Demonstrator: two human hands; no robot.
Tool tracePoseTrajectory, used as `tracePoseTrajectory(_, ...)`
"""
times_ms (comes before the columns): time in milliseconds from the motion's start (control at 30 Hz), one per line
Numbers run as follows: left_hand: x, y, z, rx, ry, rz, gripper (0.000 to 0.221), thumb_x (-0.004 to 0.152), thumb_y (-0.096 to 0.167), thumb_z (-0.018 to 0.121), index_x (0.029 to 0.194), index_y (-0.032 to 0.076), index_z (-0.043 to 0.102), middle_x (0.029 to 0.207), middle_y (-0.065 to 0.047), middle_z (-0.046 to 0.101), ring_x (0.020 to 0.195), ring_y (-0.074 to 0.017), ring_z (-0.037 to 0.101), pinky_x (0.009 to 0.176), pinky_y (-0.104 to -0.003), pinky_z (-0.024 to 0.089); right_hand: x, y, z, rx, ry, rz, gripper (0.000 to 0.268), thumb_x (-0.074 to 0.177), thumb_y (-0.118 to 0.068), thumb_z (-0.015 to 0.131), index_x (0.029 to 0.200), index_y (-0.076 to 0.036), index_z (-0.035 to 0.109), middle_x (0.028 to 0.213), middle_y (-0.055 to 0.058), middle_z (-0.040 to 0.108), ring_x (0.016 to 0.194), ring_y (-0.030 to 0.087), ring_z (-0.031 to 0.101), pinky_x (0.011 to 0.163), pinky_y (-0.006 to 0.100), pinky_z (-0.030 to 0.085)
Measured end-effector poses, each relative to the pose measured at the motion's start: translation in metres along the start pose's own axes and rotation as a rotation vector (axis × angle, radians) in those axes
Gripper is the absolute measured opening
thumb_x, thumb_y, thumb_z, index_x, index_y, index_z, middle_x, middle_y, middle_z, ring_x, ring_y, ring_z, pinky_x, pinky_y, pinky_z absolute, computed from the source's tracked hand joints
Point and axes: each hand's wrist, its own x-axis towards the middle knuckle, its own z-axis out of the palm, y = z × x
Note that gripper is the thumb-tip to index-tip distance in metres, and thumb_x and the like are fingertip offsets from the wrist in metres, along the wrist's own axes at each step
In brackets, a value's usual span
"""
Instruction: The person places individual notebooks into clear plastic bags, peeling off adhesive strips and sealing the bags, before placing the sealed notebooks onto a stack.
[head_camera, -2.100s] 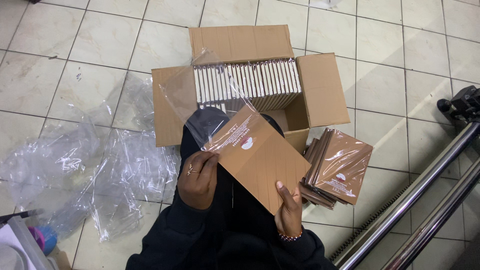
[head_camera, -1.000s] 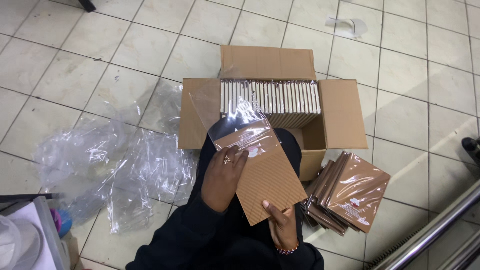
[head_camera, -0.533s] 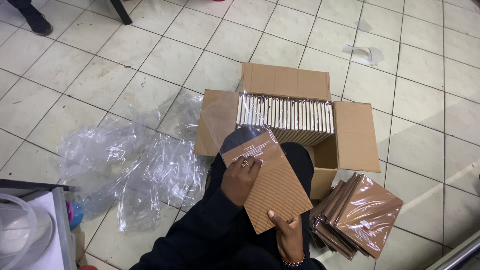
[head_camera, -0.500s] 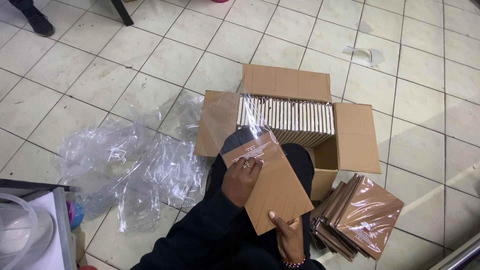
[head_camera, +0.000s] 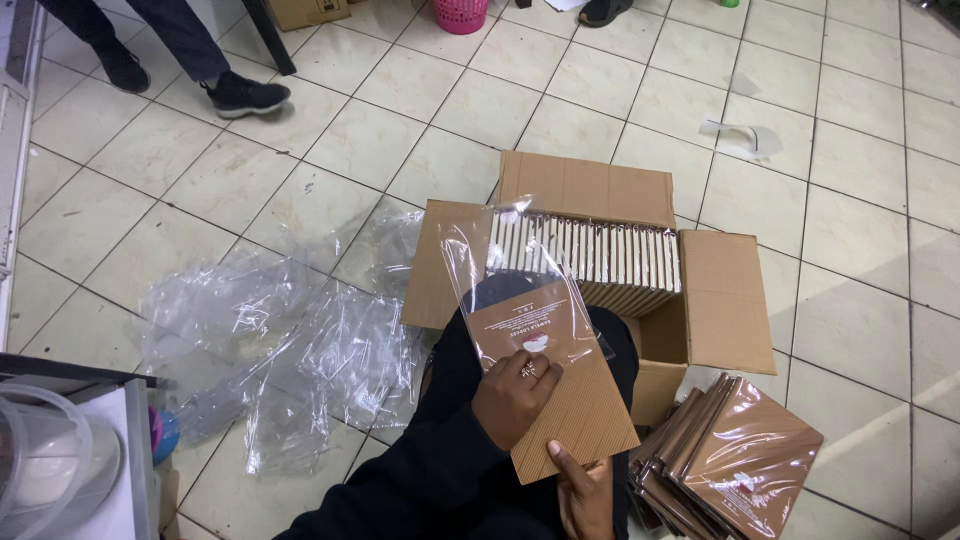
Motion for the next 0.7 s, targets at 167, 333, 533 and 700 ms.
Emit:
tracePoseTrajectory(167, -0.003, 0.022, -0.006, -0.096, -0.049, 0.069, 0.01, 0.097, 0.009, 0.064, 0.102, 0.006, 0.071, 0.096, -0.008, 0.066, 0.084, -0.0251, 0.06, 0.062, -0.035, 0.048, 0.011, 0.012, -0.012, 0.019, 0.012, -0.038, 0.069, 0.077, 0.017, 0.061, 0.144, 0.013, 0.05, 0.136, 0.029, 0.064, 0.123, 0.03, 0.059, 0.106, 0.037, 0.043)
tracePoseTrajectory(333, -0.011, 0.038, -0.005, -0.125, -0.083, 0.096, 0.012, 0.096, 0.011, 0.059, 0.1, 0.006, 0.07, 0.097, -0.009, 0.065, 0.085, -0.0254, 0.06, 0.064, -0.037, 0.046, 0.053, 0.071, -0.075, 0.144, -0.098, -0.084, 0.047, 0.085, 0.012, 0.062, 0.13, 0.004, 0.05, 0.111, 0.024, 0.065, 0.092, 0.022, 0.059, 0.073, 0.034, 0.046)
tracePoseTrajectory(533, -0.015, 0.04, -0.006, -0.12, -0.169, 0.048, 0.017, 0.088, 0.015, 0.062, 0.102, 0.007, 0.067, 0.102, -0.01, 0.067, 0.084, -0.0262, 0.063, 0.061, -0.038, 0.05, 0.017, 0.021, -0.035, 0.318, -0.22, 0.022, 0.069, 0.08, 0.013, 0.054, 0.148, 0.004, 0.045, 0.129, 0.022, 0.06, 0.115, 0.031, 0.056, 0.099, 0.049, 0.045)
tracePoseTrajectory(700, -0.004, 0.038, -0.02, 0.017, -0.241, 0.073, 0.026, 0.097, 0.02, 0.057, 0.121, 0.014, 0.064, 0.106, -0.005, 0.065, 0.092, -0.0209, 0.063, 0.071, -0.035, 0.05, 0.034, 0.068, -0.075, 0.27, -0.17, 0.026, 0.052, 0.086, 0.012, 0.068, 0.083, -0.015, 0.024, 0.072, 0.002, 0.029, 0.068, 0.012, 0.041, 0.068, 0.035, 0.042)
